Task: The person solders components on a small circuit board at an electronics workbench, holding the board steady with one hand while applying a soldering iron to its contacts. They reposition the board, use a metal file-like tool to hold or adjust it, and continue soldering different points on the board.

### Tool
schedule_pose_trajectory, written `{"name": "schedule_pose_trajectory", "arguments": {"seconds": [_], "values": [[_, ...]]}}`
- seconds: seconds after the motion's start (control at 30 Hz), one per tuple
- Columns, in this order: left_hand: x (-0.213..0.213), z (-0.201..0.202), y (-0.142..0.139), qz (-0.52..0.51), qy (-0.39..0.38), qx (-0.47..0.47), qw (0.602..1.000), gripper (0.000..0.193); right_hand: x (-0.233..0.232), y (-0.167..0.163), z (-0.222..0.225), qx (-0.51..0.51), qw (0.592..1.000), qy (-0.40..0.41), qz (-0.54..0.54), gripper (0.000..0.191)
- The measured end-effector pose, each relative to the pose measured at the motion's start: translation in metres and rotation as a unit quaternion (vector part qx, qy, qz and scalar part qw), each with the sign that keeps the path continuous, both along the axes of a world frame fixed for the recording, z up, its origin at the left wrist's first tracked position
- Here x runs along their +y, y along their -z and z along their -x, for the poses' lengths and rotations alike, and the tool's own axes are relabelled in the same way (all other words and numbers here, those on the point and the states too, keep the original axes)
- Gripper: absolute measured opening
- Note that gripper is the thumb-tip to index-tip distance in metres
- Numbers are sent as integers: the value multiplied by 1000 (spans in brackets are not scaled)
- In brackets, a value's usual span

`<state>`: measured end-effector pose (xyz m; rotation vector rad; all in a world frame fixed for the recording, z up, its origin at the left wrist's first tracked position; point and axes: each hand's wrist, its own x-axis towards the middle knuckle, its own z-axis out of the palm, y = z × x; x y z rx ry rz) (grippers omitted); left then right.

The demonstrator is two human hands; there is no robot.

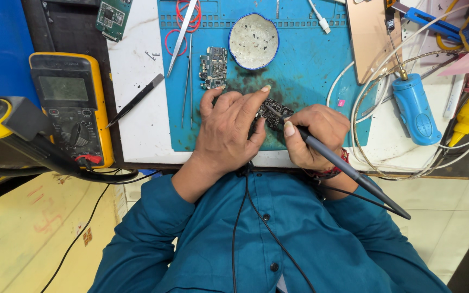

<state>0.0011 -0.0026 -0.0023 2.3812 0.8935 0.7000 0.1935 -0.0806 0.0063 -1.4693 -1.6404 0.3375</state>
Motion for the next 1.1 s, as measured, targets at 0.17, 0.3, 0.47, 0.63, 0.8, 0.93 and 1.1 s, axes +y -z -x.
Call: {"name": "schedule_pose_trajectory", "arguments": {"seconds": [0.17,0.3,0.47,0.63,0.8,0.93,1.1], "values": [[0,0,0,2,0,0,1000,56,0,-1,0,1,1000,-4,4,10],[0,0,0,2,0,-2,1000,56,1,-2,0,3,1000,-4,6,10],[1,0,0,0,-1,0,1000,56,1,-2,0,3,1000,-3,7,10],[0,0,-1,-2,-2,-2,1000,56,-7,5,-2,7,999,30,-13,9],[0,0,0,9,-2,0,1000,58,-16,20,3,76,984,157,-32,20],[1,0,0,8,0,-4,1000,58,-16,29,1,95,974,194,-61,20],[1,-1,-1,13,-2,-1,1000,58,-14,19,-3,100,992,77,-17,13]]}}
